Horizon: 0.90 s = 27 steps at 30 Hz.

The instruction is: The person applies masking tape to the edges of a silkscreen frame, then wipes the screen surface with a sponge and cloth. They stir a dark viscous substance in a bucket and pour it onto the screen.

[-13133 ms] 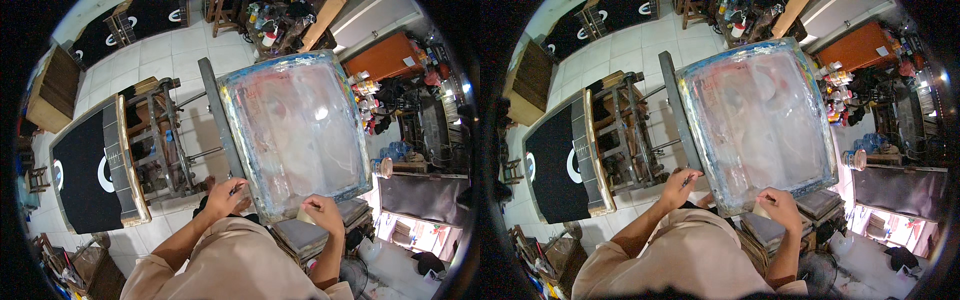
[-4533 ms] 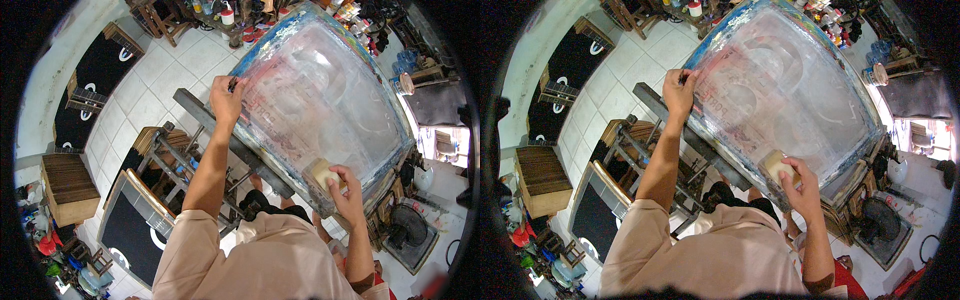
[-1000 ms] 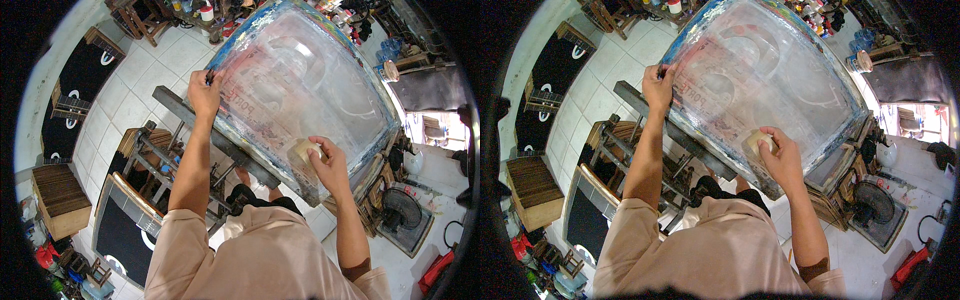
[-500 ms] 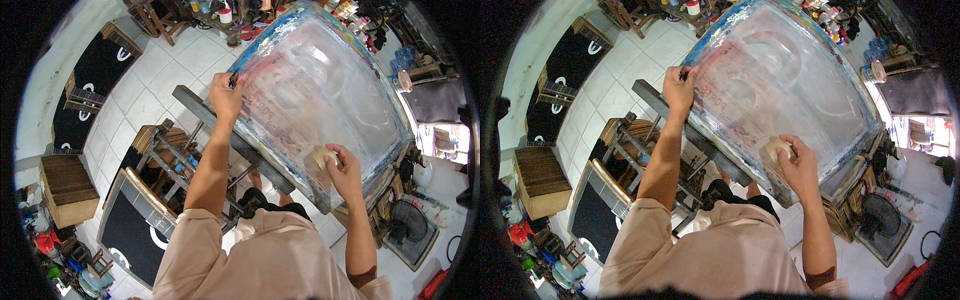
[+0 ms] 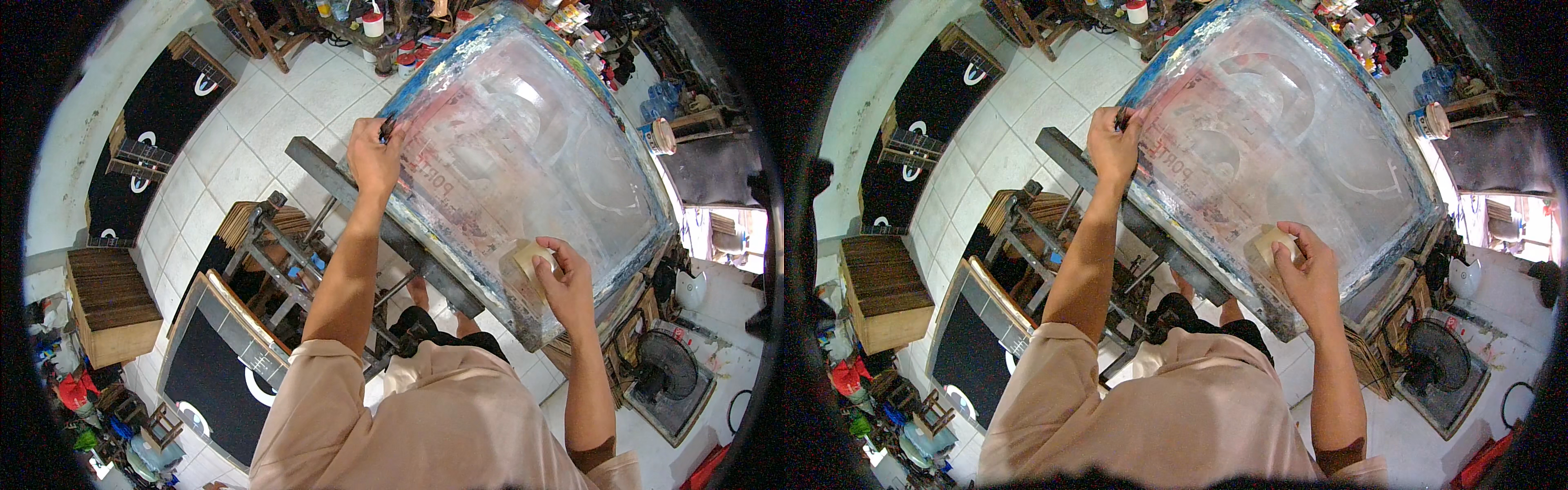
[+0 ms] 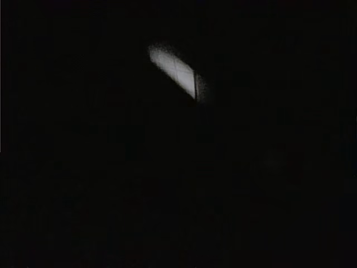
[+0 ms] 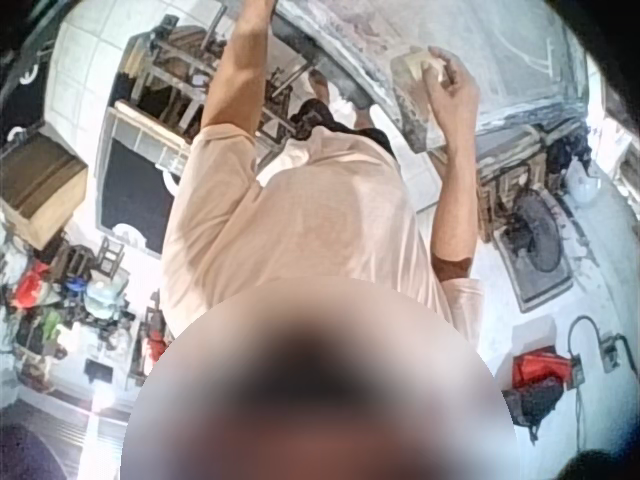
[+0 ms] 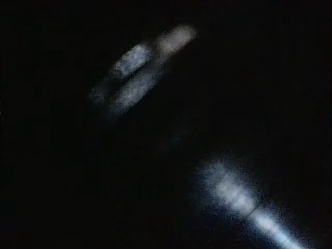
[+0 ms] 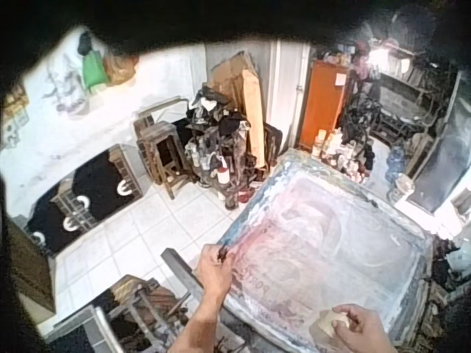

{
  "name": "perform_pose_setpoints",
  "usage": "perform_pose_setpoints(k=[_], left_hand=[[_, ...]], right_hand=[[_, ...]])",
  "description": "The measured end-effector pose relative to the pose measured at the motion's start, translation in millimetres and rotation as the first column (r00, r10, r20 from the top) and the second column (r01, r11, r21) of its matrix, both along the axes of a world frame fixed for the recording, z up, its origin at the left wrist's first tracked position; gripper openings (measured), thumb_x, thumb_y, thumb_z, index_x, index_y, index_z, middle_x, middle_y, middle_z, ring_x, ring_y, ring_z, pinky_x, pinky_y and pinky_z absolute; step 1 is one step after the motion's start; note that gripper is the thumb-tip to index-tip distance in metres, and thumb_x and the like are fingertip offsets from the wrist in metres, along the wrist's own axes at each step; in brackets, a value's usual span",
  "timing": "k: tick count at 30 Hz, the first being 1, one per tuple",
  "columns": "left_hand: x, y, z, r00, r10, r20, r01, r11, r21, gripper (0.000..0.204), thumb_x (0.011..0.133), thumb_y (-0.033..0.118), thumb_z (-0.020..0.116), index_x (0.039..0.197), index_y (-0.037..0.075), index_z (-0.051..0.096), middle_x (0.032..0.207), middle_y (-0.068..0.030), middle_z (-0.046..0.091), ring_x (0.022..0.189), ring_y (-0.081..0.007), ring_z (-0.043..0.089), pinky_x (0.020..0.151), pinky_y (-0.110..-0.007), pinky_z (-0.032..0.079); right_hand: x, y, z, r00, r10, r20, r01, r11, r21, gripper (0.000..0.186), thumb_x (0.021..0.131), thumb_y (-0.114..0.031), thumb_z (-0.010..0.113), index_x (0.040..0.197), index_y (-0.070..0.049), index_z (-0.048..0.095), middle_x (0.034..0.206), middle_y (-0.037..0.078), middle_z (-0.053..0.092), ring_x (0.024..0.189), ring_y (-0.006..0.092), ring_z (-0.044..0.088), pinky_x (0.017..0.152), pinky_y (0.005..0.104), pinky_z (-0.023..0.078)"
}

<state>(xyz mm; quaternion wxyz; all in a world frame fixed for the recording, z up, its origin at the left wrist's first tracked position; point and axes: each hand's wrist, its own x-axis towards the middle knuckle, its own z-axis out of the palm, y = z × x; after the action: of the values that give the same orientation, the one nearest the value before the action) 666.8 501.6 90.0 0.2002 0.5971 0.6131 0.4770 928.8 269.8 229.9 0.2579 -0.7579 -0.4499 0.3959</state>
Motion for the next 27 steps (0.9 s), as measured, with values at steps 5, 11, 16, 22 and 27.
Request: perform_pose_setpoints(k=[5, 11, 16, 22, 27], left_hand=[[1, 0, 1, 1.0, 0.012, -0.007, -0.012, 1.0, 0.019, 0.029, 0.086, 0.026, 0.087, 0.098, 0.002, 0.077, 0.098, -0.0144, 0.069, 0.09, -0.0364, 0.069, 0.08, -0.044, 0.053], [2, 0, 0, 0.999, 0.027, -0.023, -0.027, 0.999, 0.018, 0.028, 0.086, 0.028, 0.088, 0.095, 0.004, 0.077, 0.096, -0.0136, 0.07, 0.087, -0.0329, 0.07, 0.078, -0.042, 0.055], [2, 1, -1, 0.997, 0.047, -0.059, -0.044, 0.998, 0.05, 0.03, 0.087, 0.033, 0.089, 0.092, 0.006, 0.078, 0.095, -0.0125, 0.07, 0.085, -0.0311, 0.07, 0.077, -0.041, 0.055], [2, -1, 0, 0.999, 0.037, -0.032, -0.037, 0.999, 0.022, 0.031, 0.086, 0.031, 0.089, 0.096, 0.004, 0.076, 0.099, -0.0143, 0.07, 0.09, -0.0361, 0.07, 0.079, -0.044, 0.055], [2, 1, -2, 0.998, 0.039, -0.039, -0.037, 0.998, 0.058, 0.031, 0.086, 0.032, 0.089, 0.094, 0.004, 0.076, 0.097, -0.0135, 0.07, 0.087, -0.034, 0.07, 0.078, -0.043, 0.055]], right_hand=[[2, 0, -1, 0.999, 0.022, 0.05, -0.023, 1.0, 0.014, 0.032, 0.102, -0.011, 0.068, 0.13, 0.004, 0.067, 0.107, 0.005, 0.073, 0.092, 0.0085, 0.062, 0.082, 0.0253, 0.05], [-2, 0, -5, 1.0, -0.003, 0.021, 0.0, 0.991, 0.132, 0.033, 0.098, -0.012, 0.072, 0.127, 0.002, 0.07, 0.099, 0.009, 0.076, 0.087, 0.0095, 0.065, 0.077, 0.0268, 0.052], [-1, -1, -3, 1.0, -0.026, 0.009, 0.025, 0.998, 0.066, 0.032, 0.098, -0.012, 0.072, 0.127, 0.002, 0.07, 0.099, 0.01, 0.077, 0.088, 0.0107, 0.066, 0.079, 0.028, 0.053], [0, -1, -8, 0.997, 0.009, 0.075, -0.017, 0.994, 0.104, 0.033, 0.097, -0.016, 0.072, 0.126, 0.0, 0.071, 0.095, 0.01, 0.077, 0.075, 0.0105, 0.062, 0.07, 0.0288, 0.052], [1, -1, -10, 0.996, 0.0, 0.086, -0.01, 0.994, 0.111, 0.034, 0.096, -0.017, 0.073, 0.125, -0.001, 0.073, 0.088, 0.011, 0.076, 0.064, 0.0114, 0.057, 0.063, 0.0299, 0.049]])
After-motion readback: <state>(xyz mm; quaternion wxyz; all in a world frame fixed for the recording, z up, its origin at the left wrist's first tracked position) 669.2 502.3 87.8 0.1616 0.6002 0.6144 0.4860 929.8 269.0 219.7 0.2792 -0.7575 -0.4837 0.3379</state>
